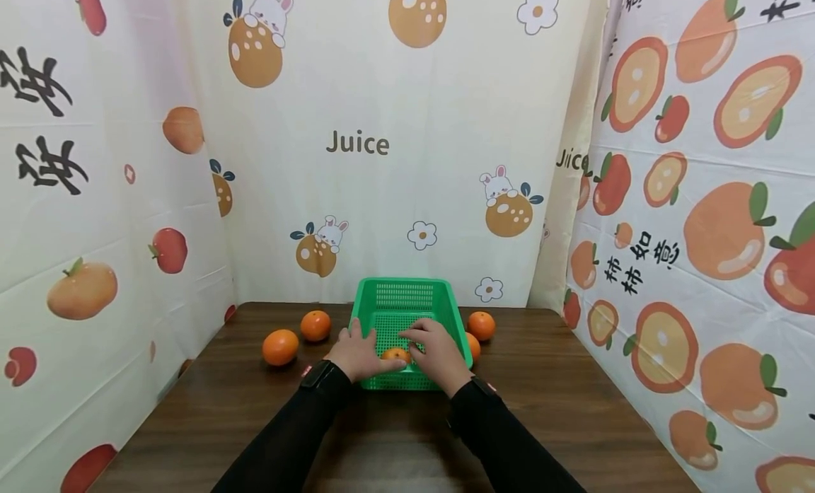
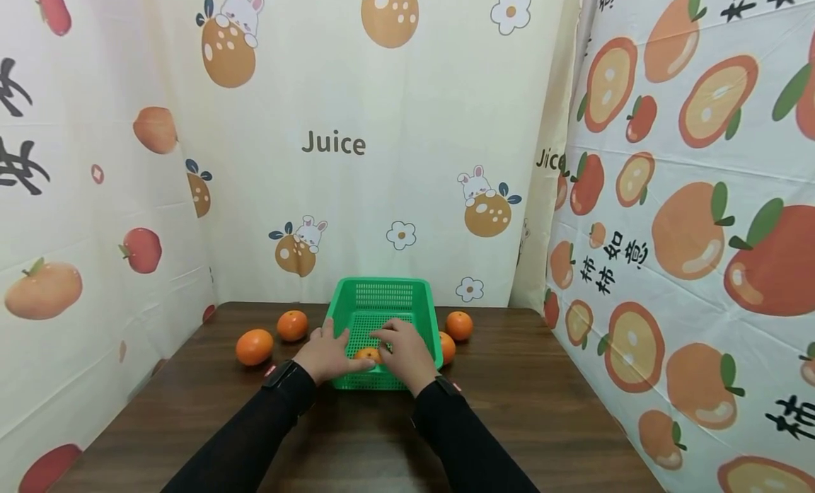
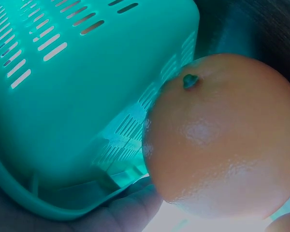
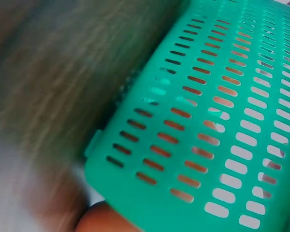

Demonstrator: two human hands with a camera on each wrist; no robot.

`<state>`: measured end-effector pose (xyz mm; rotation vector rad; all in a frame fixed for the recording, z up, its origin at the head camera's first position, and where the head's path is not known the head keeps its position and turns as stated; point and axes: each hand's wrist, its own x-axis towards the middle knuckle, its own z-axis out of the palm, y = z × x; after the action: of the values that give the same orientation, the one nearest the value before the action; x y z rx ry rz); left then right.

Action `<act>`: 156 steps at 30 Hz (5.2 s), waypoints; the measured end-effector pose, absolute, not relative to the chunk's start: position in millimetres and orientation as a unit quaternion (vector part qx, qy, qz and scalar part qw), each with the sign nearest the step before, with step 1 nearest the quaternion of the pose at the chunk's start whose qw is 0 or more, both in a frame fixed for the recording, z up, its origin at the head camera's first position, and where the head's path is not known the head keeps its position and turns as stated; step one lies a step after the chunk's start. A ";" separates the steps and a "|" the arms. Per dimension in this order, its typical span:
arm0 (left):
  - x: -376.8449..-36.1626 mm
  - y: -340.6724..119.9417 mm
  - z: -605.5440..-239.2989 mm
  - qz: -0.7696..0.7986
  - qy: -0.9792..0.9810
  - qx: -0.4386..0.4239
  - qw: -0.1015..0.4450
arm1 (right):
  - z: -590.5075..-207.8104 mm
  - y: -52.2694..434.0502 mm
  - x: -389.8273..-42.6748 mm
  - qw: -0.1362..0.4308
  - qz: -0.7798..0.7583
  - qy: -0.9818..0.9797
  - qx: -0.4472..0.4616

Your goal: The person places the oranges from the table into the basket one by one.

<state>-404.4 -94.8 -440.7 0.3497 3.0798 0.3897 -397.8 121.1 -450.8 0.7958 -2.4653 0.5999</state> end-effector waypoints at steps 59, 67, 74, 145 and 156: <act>-403.6 -95.4 -433.9 0.138 0.985 0.102 0.031 | -480.5 231.6 -396.4 0.128 0.305 -0.943 0.031; -402.4 -95.6 -434.4 0.148 0.983 0.101 0.031 | -464.8 236.3 -418.9 0.079 0.289 -0.953 0.051; -398.9 -94.7 -433.0 0.146 0.984 0.100 0.032 | -464.2 238.9 -434.9 0.053 0.285 -0.954 0.078; -400.9 -95.8 -436.4 0.144 0.984 0.101 0.037 | -492.6 243.6 -411.5 0.093 0.320 -0.942 0.039; -401.2 -94.8 -432.3 0.148 0.984 0.096 0.040 | -480.0 243.8 -404.1 0.109 0.328 -0.938 0.034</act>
<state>-401.2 -94.8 -432.3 0.2940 3.0142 0.4521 -404.1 243.8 -480.0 0.1000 -2.7568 0.9652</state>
